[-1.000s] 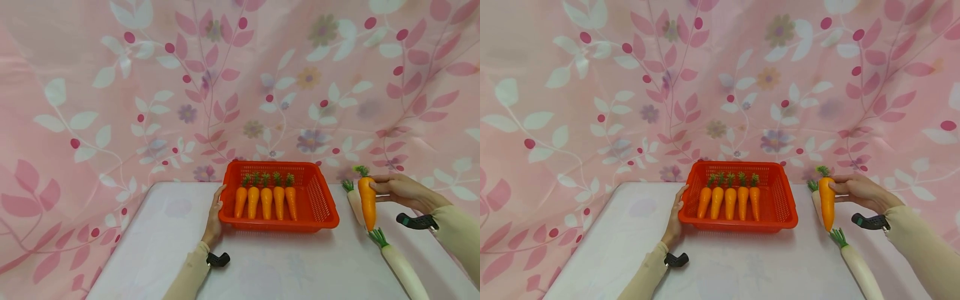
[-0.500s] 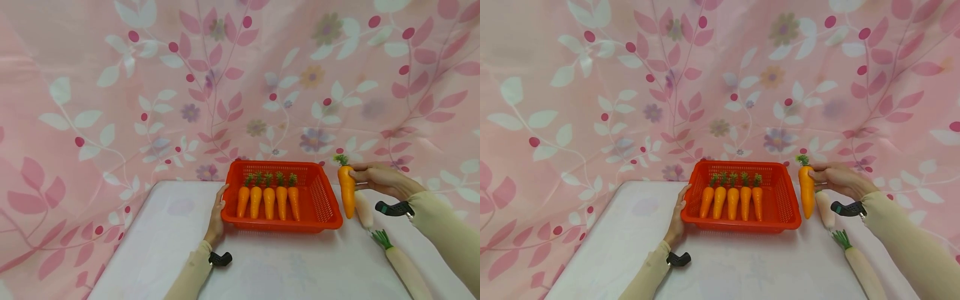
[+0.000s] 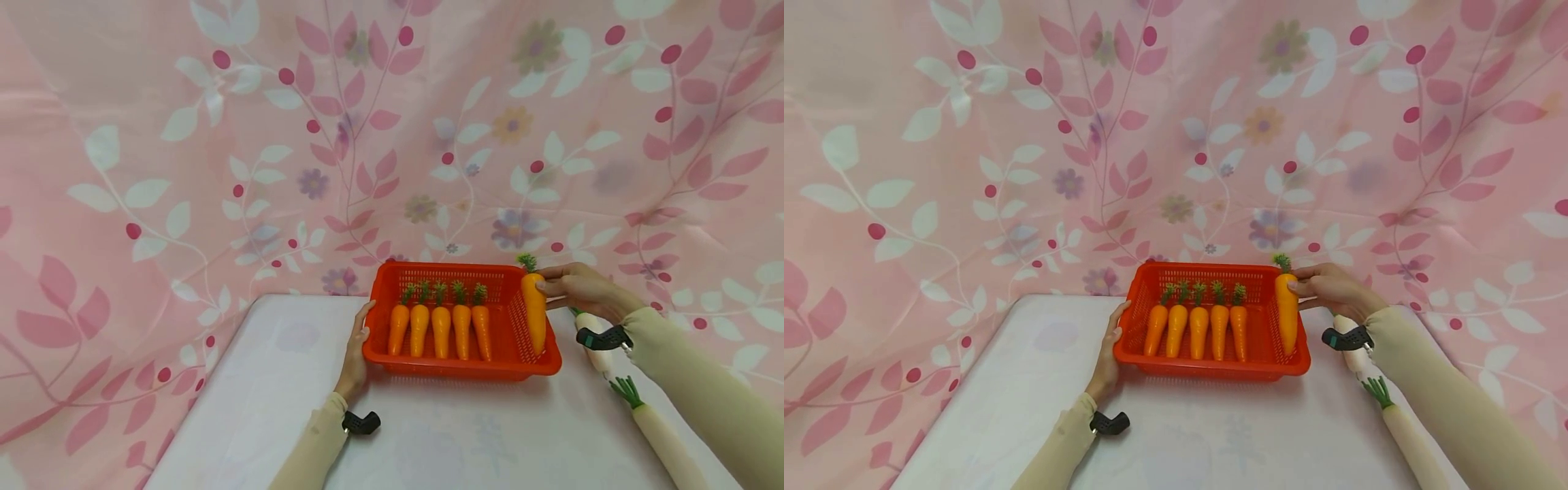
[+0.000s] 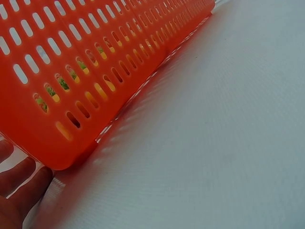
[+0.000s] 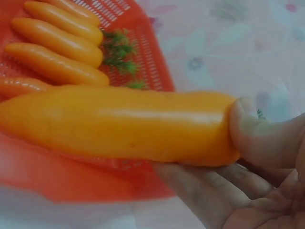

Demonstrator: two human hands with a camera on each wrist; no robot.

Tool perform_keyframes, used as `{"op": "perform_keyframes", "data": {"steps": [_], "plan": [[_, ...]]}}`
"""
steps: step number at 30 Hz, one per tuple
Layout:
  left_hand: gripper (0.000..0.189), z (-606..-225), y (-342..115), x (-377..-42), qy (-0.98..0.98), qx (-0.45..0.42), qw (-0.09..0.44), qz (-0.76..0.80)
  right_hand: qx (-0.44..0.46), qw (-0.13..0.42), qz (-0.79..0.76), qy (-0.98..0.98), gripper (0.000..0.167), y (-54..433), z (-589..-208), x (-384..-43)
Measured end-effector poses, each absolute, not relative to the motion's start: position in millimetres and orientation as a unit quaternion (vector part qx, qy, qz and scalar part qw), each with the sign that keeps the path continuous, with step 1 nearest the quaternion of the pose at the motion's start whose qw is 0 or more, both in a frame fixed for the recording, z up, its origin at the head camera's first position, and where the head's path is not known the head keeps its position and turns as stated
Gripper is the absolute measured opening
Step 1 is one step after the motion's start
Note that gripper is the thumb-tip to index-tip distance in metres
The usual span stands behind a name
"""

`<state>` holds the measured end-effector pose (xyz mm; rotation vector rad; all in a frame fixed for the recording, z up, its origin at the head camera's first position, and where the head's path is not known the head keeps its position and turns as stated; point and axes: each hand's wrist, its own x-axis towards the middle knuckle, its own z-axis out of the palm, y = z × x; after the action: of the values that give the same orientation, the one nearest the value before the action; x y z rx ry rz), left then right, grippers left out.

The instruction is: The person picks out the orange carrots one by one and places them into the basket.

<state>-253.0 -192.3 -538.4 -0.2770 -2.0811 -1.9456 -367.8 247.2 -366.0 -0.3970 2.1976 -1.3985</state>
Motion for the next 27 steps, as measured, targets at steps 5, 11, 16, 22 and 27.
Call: {"op": "perform_keyframes", "data": {"steps": [5, 11, 16, 22, 27], "plan": [[0.057, -539, -194, -253, -0.72, -0.097, 0.142, -0.672, -0.164, 0.223, -0.473, 0.837, 0.067, 228, -372, -366], [0.056, -537, -192, -252, -0.722, -0.102, 0.148, -0.668, -0.164, 0.198, -0.447, 0.857, 0.06, 209, -383, -369], [0.056, -536, -192, -251, -0.721, -0.109, 0.149, -0.668, -0.159, 0.19, -0.44, 0.863, 0.057, 198, -392, -373], [0.056, -536, -192, -251, -0.719, -0.111, 0.15, -0.67, -0.165, 0.174, -0.417, 0.877, 0.049, 187, -396, -375], [0.056, -537, -192, -251, -0.721, -0.111, 0.15, -0.668, -0.163, 0.149, -0.381, 0.898, 0.049, 178, -401, -375]]}}
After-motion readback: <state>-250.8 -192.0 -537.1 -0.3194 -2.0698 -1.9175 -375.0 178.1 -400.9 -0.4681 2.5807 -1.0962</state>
